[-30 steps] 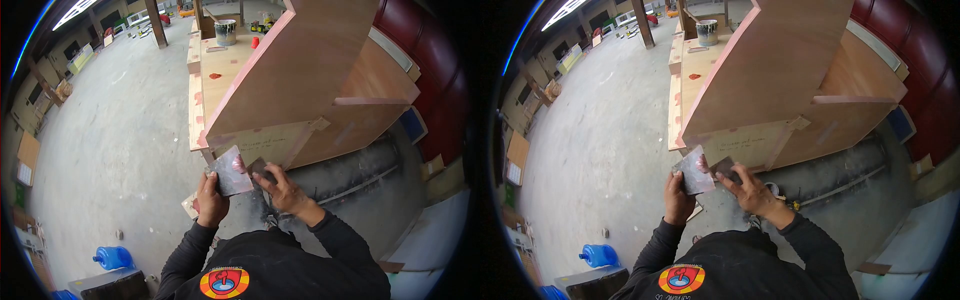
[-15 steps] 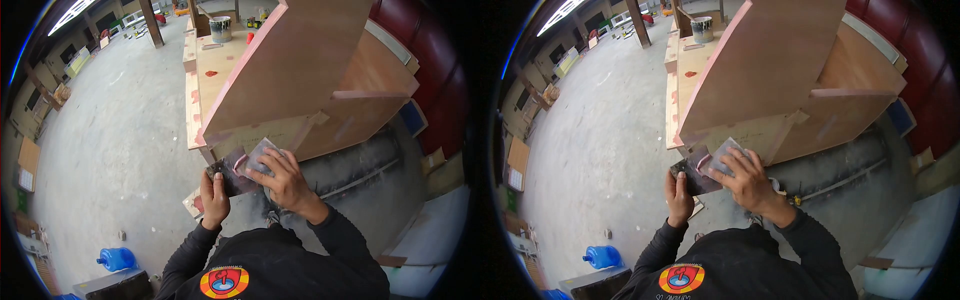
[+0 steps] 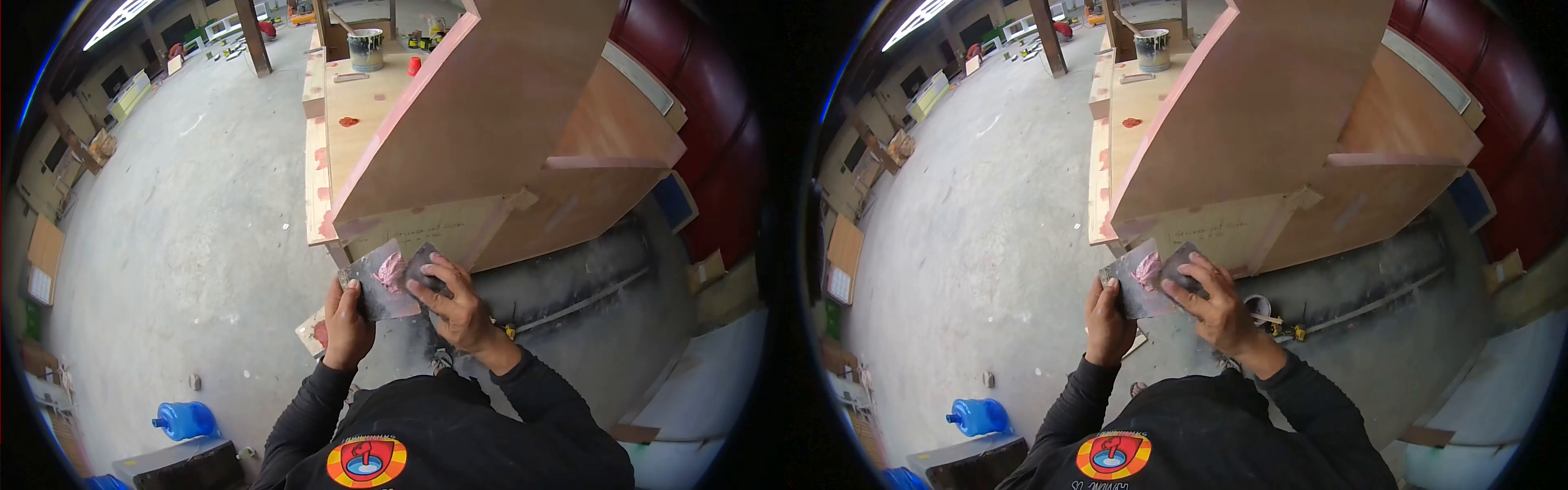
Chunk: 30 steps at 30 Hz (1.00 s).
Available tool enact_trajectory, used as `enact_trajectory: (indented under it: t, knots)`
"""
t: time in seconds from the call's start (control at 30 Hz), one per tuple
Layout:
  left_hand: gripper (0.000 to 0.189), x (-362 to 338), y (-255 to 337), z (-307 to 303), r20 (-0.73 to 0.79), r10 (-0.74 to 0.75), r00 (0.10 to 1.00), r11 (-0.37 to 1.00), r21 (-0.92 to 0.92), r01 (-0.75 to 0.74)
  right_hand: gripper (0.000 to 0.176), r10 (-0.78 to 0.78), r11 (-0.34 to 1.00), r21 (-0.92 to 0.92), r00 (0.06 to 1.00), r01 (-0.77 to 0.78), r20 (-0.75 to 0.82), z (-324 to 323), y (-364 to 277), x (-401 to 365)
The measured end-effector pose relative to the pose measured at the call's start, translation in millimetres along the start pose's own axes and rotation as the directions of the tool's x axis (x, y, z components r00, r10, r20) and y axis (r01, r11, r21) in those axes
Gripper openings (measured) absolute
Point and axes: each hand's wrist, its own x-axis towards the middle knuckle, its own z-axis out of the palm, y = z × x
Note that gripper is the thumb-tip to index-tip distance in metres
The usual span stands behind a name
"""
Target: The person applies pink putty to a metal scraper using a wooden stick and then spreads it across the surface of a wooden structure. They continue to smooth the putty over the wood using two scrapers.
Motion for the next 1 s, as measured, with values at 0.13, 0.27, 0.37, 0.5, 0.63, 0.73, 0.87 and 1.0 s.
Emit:
enact_trajectory:
  t: [0.13, 0.27, 0.37, 0.5, 0.63, 0.73, 0.87, 1.0]
  knots:
    - [0.027, -0.5, 16.2, 1.5, -0.009, 0.121, 0.993, 0.993, -0.007, -0.121, 0.049, 0.208, 0.978, 0.017, 0.978, -0.208, -0.023, -8.0, 4.8, -13.8]
    - [0.026, 8.5, 0.7, -14.8, -0.093, 0.387, 0.917, 0.876, 0.348, -0.334, 0.032, 0.597, 0.663, 0.616, 0.797, -0.426, -0.091, 0.8, -11.8, -24.5]
    - [0.026, 5.0, -4.6, -2.7, -0.083, 0.451, 0.889, 0.828, 0.411, -0.381, 0.027, 0.778, 0.075, 0.953, 0.614, -0.294, 0.129, 7.4, -43.6, -1.8]
    - [0.023, -5.8, -12.7, 0.3, 0.062, 0.472, 0.879, 0.668, 0.626, -0.402, 0.024, 0.854, 0.126, 0.953, 0.52, -0.274, 0.036, 47.9, -22.0, -10.4]
    - [0.022, -24.6, -14.6, 2.6, 0.313, 0.458, 0.832, 0.41, 0.757, -0.51, 0.023, 0.883, 0.201, 0.942, 0.466, -0.27, -0.055, 38.2, -16.6, 6.0]
    - [0.025, -32.0, -14.0, 0.7, 0.351, 0.285, 0.892, 0.404, 0.8, -0.443, 0.025, 0.827, 0.201, 0.947, 0.561, -0.252, -0.026, 4.1, -28.3, 32.0]
    - [0.027, -11.1, -23.6, -17.7, 0.168, 0.184, 0.968, 0.706, 0.663, -0.249, 0.038, 0.271, 0.852, 0.499, 0.949, -0.158, -0.161, -6.1, -18.8, 22.6]
    - [0.025, -9.3, -14.1, -1.6, -0.026, 0.008, 1.0, 0.994, 0.106, -0.005, 0.064, -0.138, 0.989, 0.038, 0.989, 0.139, -0.05, 11.4, -13.6, -2.5]
